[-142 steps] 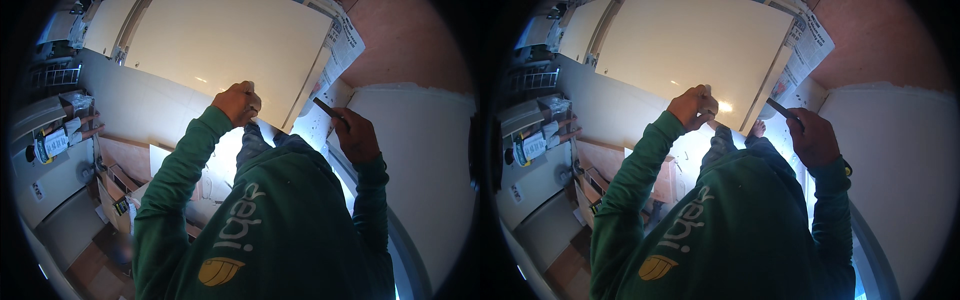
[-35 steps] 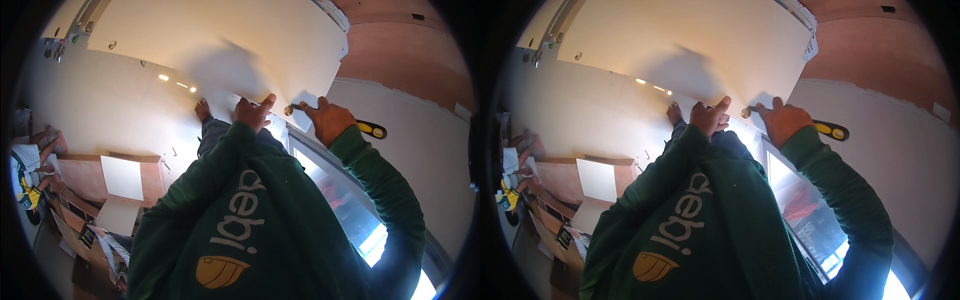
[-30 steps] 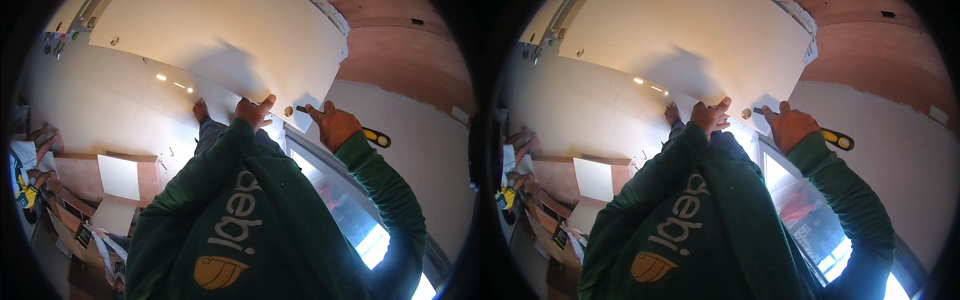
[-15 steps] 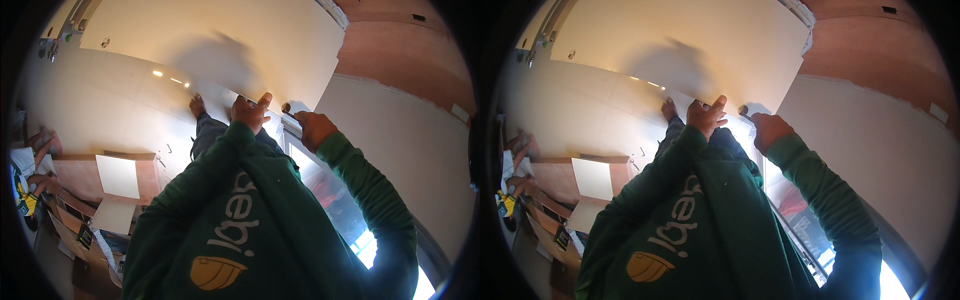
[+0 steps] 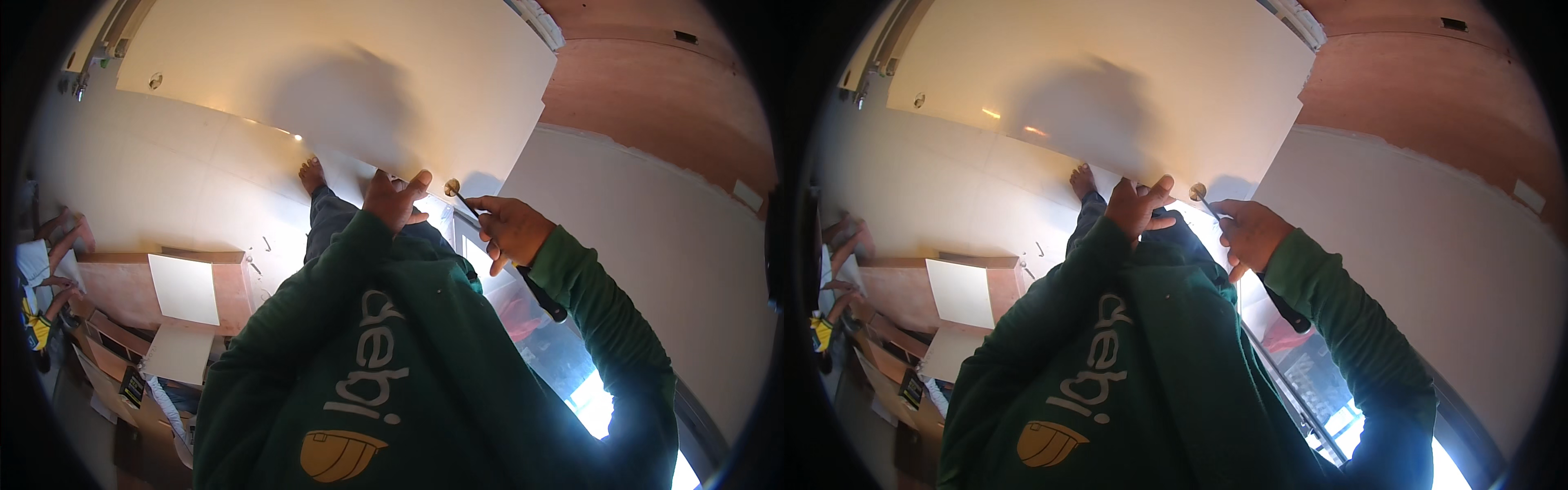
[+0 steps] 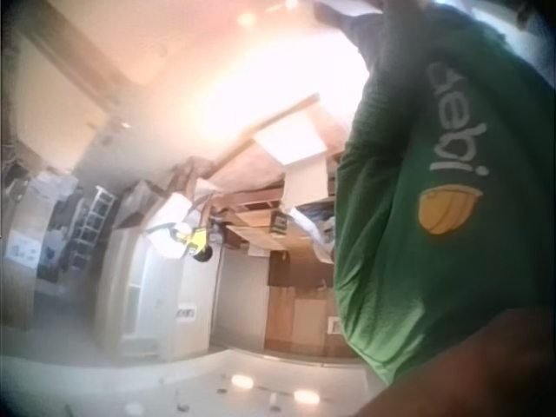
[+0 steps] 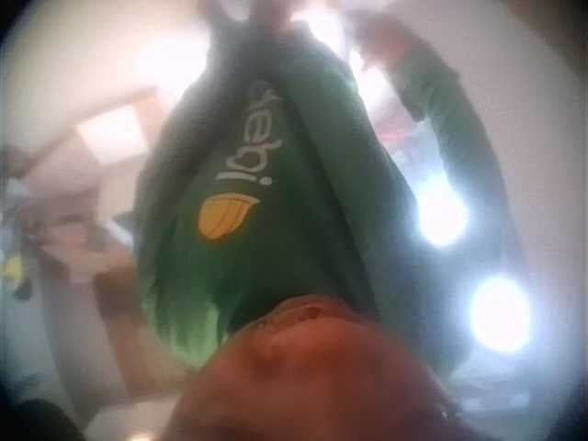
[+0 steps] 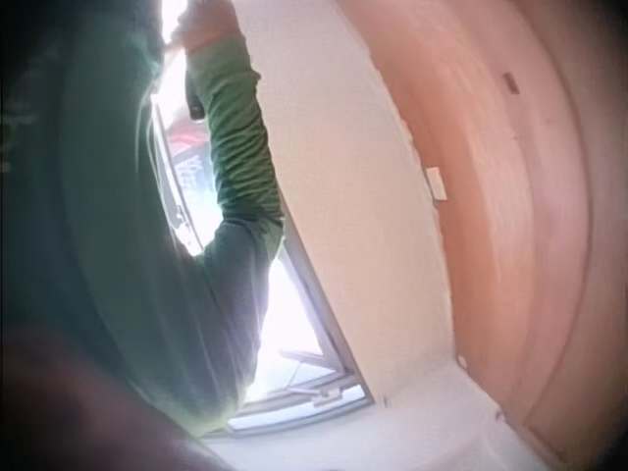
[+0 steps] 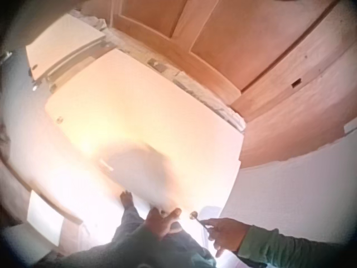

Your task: The person installs a white cabinet door onto a wall-mounted cabinet frame. They use a screwdriver to tighten screws into the door's mounting points, securing it in place. The person adjusts the door's position and continues fastening it.

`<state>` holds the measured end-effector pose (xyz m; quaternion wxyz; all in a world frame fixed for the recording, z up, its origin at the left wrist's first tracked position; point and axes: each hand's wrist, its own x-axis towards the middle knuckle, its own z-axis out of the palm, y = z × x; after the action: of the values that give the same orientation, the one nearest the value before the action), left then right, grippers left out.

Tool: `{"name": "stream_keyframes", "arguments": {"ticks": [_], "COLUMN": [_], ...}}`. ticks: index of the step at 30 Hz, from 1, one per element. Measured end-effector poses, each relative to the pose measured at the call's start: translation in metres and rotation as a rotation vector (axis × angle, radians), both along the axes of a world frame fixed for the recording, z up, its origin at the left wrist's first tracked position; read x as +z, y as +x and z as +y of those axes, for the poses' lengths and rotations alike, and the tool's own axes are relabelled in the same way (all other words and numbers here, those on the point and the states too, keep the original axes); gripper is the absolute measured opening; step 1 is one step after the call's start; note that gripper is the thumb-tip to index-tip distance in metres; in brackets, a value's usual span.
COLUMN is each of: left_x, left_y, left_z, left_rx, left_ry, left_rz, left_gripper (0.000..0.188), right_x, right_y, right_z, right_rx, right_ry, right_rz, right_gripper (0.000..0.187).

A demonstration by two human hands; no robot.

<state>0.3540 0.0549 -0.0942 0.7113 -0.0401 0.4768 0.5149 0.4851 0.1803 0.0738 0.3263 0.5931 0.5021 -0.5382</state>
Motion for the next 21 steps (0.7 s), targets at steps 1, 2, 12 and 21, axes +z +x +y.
{"name": "stream_keyframes", "arguments": {"ticks": [1,2,12,21], "left_x": [-0.003,-0.003,0.035,0.028], "left_y": [0.001,0.001,0.002,0.005], "left_z": [0.0,0.0,-0.003,-0.002], "left_rx": [-0.018,-0.031,-0.752,-0.144], "left_ry": [-0.003,0.001,0.004,-0.135], "left_rz": [-0.002,0.008,0.416,0.134], "left_gripper": [0.071,0.072,0.041,0.062], "right_x": [0.001,-0.002,-0.004,-0.023], "right_y": [-0.003,-0.003,0.059,0.066], "right_z": [0.001,0.0,0.004,-0.007], "right_rx": [0.043,0.094,-0.367,-0.162], "right_ry": [-0.024,-0.006,-0.166,0.042], "right_rz": [0.003,0.021,0.232,0.373], "right_gripper": [0.042,0.043,0.041,0.042]}}
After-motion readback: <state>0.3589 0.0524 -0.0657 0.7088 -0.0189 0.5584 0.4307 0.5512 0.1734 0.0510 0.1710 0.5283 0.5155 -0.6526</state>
